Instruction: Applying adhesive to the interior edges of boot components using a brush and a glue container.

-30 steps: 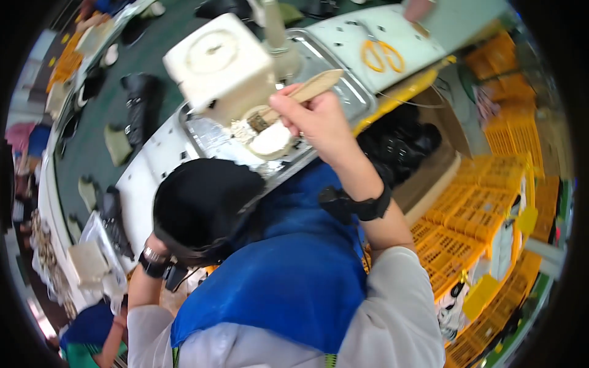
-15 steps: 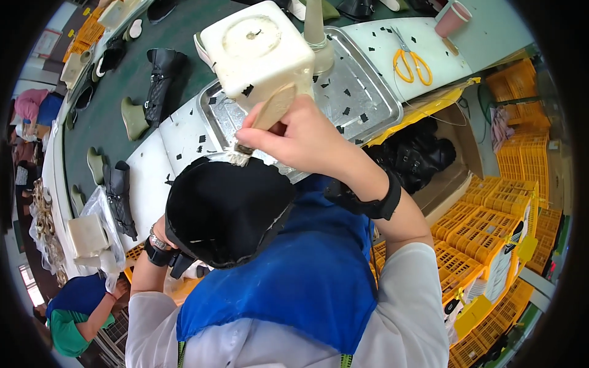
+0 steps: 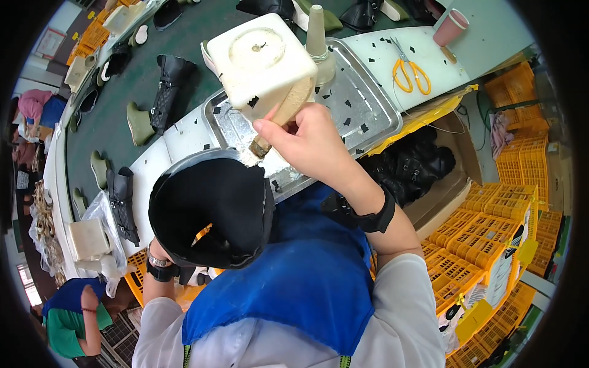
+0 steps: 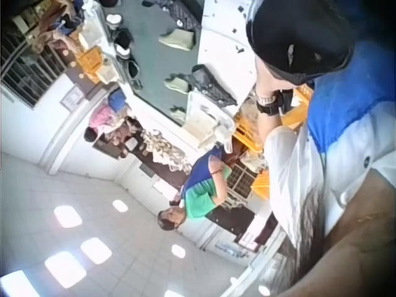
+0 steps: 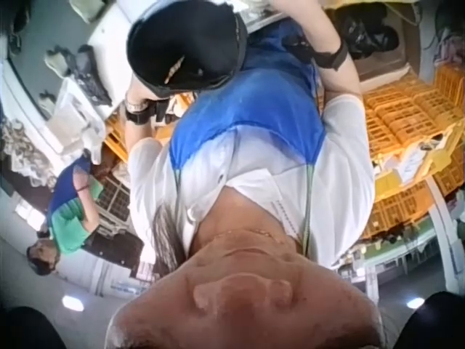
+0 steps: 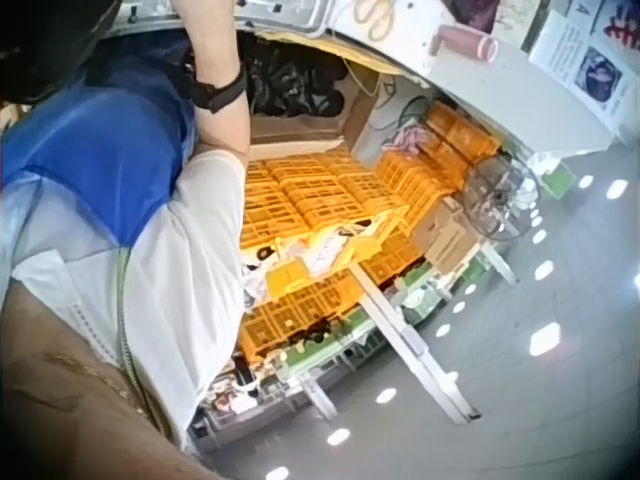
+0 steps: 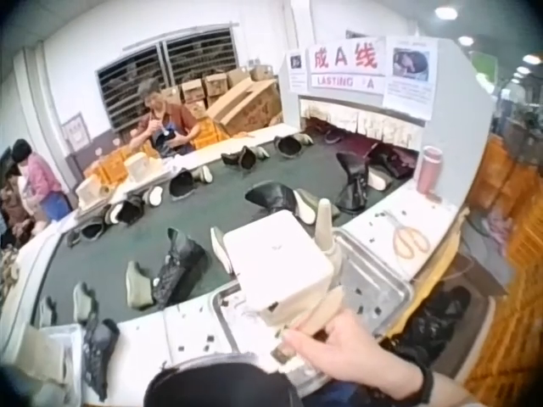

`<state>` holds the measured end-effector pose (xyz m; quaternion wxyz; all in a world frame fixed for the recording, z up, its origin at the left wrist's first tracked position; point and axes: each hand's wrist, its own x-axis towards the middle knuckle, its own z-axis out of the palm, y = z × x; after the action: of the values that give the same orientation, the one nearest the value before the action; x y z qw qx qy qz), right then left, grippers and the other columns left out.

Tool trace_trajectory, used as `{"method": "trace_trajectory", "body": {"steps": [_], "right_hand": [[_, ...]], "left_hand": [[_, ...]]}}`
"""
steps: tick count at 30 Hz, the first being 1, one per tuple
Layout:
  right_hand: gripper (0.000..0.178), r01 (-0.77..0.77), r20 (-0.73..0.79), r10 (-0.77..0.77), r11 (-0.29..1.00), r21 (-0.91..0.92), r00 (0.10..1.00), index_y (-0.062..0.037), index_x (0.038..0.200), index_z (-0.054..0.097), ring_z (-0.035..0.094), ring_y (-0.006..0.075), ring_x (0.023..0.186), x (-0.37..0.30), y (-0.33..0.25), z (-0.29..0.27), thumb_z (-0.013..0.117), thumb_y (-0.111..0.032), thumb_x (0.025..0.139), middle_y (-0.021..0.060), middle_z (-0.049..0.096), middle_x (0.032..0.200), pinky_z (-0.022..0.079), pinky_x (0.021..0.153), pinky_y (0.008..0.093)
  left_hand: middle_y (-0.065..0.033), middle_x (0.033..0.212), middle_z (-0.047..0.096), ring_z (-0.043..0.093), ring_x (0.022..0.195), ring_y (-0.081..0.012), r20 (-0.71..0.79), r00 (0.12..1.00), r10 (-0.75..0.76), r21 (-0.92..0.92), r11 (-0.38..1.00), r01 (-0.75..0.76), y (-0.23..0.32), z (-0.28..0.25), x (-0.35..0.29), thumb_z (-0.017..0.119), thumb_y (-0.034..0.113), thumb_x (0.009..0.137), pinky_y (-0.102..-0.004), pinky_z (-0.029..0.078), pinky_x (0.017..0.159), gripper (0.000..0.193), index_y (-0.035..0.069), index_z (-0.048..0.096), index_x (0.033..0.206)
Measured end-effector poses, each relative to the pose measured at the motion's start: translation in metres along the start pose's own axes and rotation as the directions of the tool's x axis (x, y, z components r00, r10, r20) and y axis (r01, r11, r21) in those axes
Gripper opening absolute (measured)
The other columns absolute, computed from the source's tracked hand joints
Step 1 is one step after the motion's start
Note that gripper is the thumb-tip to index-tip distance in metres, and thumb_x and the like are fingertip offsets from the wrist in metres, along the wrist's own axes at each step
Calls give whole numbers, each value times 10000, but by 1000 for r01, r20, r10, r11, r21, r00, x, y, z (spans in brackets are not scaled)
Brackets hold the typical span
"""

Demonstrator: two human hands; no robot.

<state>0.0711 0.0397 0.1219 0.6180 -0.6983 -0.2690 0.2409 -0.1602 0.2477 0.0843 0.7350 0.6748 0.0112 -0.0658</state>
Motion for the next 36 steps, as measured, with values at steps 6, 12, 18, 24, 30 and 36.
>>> {"method": "trace_trajectory", "body": {"steps": [6, 12, 18, 24, 30, 36], "right_hand": [[155, 14, 68, -11, 999, -36, 998, 7, 800, 603, 465, 20, 588, 9, 0, -1, 620, -147, 801, -11, 574, 681, 380, 528, 185], [173, 46, 40, -54, 984, 171, 998, 10, 809, 605, 426, 17, 512, 17, -13, -4, 616, -163, 809, -8, 553, 631, 327, 450, 163], [205, 119, 165, -178, 941, 318, 970, -5, 765, 616, 430, 25, 492, 25, -20, 1, 627, -207, 799, -30, 512, 568, 331, 441, 189], [189, 45, 157, -72, 985, 168, 985, -10, 780, 614, 438, 30, 505, 31, -10, 0, 634, -197, 791, -18, 538, 604, 340, 453, 186], [164, 9, 99, -28, 983, 183, 995, -25, 782, 607, 397, 14, 468, 25, -12, -7, 629, -187, 796, -20, 521, 584, 289, 413, 168], [148, 20, 90, -42, 974, 227, 995, -8, 771, 575, 386, 12, 448, 5, -18, -12, 592, -146, 820, 4, 547, 609, 274, 384, 147]], "left_hand": [[-124, 1247, 451, 467, 1120, -224, -69, 994, 89, 202, 977, -74, 4, 7, -7, 884, 208, 427, -363, 368, 951, 1075, 20, 294, 1305], [-127, 1230, 469, 470, 1119, -231, -90, 990, 104, 247, 966, -79, 6, 11, -8, 891, 222, 407, -357, 366, 946, 1057, 15, 341, 1286], [-130, 1236, 463, 465, 1125, -239, -34, 997, 74, 336, 940, -58, 16, 13, -2, 897, 257, 372, -361, 367, 947, 1096, 6, 346, 1285], [-134, 1235, 464, 477, 1111, -245, -24, 989, 145, 270, 954, -133, 19, 12, -9, 898, 255, 371, -358, 375, 940, 1096, 4, 346, 1284], [-122, 1185, 507, 511, 1065, -226, -85, 986, 141, 325, 940, -107, 15, 12, -8, 888, 236, 412, -342, 403, 894, 1018, 4, 372, 1259], [-126, 1192, 501, 510, 1070, -230, -210, 954, 215, 429, 897, -108, 18, 11, -6, 888, 227, 417, -337, 413, 890, 1022, 8, 361, 1265]]}}
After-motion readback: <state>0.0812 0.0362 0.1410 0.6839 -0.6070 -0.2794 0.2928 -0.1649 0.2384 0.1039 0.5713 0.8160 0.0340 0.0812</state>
